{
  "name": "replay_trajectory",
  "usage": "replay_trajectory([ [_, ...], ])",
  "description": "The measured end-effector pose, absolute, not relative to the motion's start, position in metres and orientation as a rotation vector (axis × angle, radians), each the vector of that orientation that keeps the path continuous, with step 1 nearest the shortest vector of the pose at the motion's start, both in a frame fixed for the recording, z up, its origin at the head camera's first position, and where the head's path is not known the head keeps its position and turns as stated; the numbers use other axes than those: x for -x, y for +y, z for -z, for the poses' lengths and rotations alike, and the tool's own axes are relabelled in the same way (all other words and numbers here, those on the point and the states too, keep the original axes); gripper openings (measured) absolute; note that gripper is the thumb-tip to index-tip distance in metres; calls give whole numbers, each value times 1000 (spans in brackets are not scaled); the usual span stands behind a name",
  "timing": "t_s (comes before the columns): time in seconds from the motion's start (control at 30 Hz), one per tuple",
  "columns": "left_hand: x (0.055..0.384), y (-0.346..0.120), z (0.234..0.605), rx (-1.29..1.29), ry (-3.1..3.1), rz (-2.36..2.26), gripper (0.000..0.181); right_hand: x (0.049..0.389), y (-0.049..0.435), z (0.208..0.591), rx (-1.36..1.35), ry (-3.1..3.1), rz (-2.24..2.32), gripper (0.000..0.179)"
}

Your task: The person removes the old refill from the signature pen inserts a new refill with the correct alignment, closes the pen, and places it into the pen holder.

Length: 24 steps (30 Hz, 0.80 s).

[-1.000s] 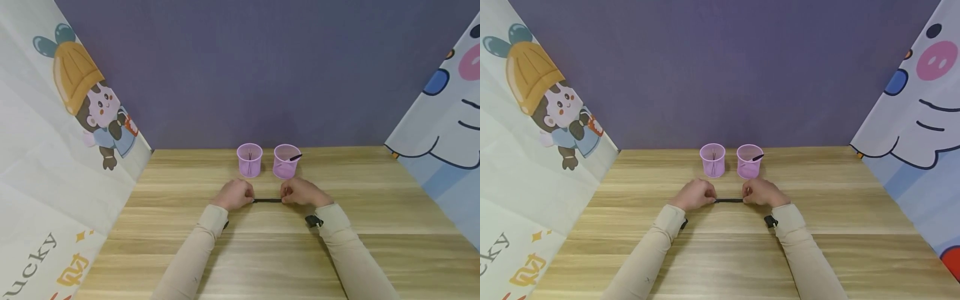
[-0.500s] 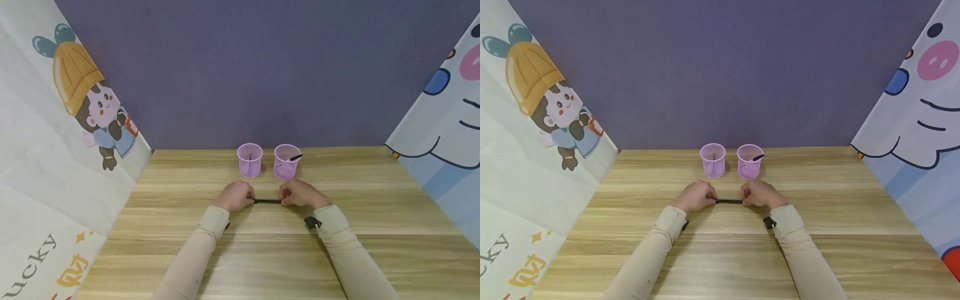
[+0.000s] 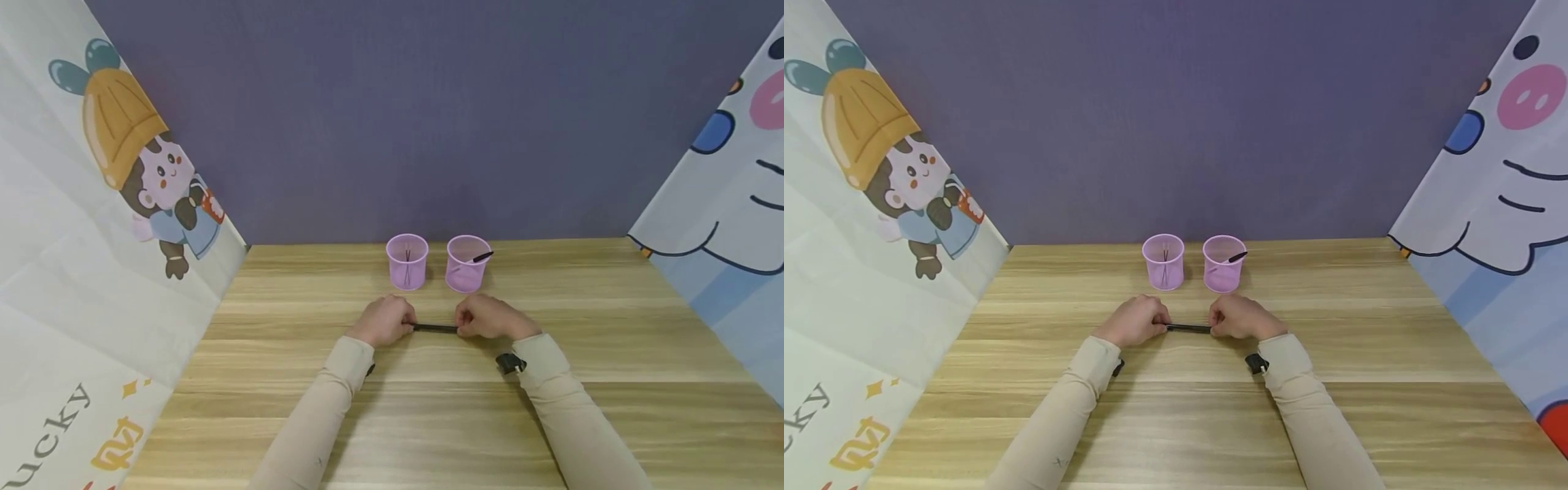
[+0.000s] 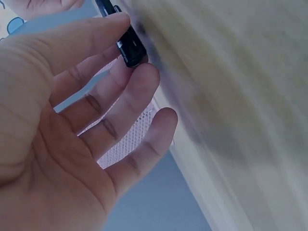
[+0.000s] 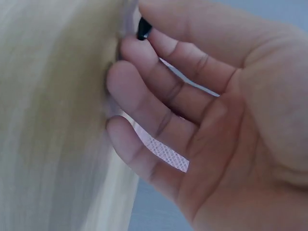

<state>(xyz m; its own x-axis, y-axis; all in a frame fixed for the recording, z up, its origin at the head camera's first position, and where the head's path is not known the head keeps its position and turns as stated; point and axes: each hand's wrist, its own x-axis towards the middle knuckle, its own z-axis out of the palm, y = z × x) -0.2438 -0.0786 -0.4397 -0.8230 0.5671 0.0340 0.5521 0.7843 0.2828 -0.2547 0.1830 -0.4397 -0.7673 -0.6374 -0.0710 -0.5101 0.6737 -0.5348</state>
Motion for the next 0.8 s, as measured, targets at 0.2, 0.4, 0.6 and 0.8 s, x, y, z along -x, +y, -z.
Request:
replay_trajectory([
  [0.2, 244, -82, 436, -928, 2964, -464, 8, 254, 184, 434, 861, 2682, 755, 6],
  [0.4, 244, -84, 428, -933, 2996, -473, 9, 255, 186, 431, 880, 2695, 862, 3],
  [0.6, 245, -86, 425, -933, 3014, -517, 10, 254, 189, 424, 882, 2723, 916, 5],
  [0.8, 244, -89, 421, -950, 3018, -559, 11, 254, 189, 419, 909, 2751, 921, 6],
])
